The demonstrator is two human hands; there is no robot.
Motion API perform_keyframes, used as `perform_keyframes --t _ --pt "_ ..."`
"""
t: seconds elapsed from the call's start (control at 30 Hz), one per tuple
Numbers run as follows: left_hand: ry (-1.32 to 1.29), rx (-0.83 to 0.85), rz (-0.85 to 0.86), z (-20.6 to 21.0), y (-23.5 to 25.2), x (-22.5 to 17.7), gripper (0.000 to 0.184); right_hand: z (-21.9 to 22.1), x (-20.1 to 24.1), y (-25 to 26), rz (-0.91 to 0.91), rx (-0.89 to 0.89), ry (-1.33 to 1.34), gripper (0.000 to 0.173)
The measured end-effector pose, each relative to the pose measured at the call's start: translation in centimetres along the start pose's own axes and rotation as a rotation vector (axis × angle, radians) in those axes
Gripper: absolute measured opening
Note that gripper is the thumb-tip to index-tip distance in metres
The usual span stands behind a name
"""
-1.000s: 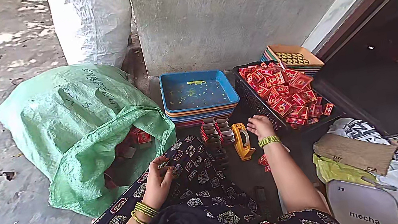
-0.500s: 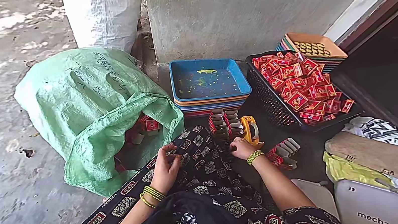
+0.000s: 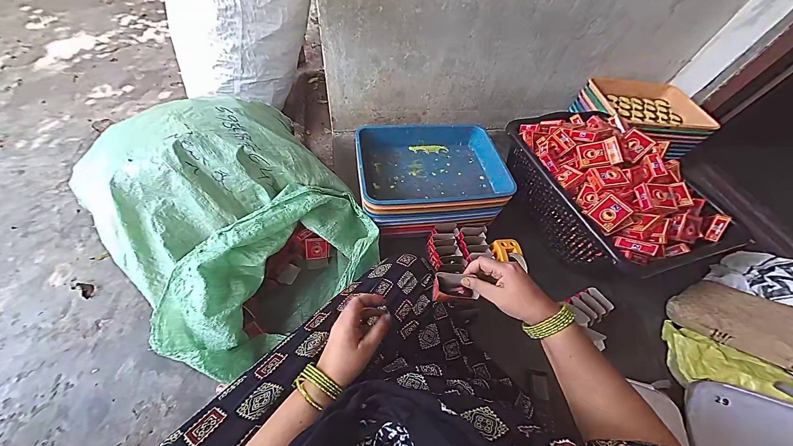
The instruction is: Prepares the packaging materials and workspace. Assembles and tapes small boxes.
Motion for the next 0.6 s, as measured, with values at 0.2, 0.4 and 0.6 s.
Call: perform_keyframes --t 0.2,0.4,0.6 --pt "0.013 0.044 0.124 0.7 -0.6 -1.6 0.079 7.0 6.9 0.0 0.05 -0.002 0.371 0.015" --pt "-0.182 -0.219 -0.009 -1.2 0.1 -1.7 0.081 10.6 7.9 -0.8 0.124 -0.217 0.609 0.028" --pt "-0.321 -0.206 0.085 -1.6 0.0 -2.6 0.067 12.6 7.7 -2.5 -0.18 -0.18 0.555 0.025"
Point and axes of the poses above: each hand's wrist, its own y-axis towards the middle knuckle, its own z-axis out of the palm, x = y × z, the point moved 5 cm from there along y, towards the middle knuckle, and after that the axes turned 15 degrees about -x, right-handed, at the moved point
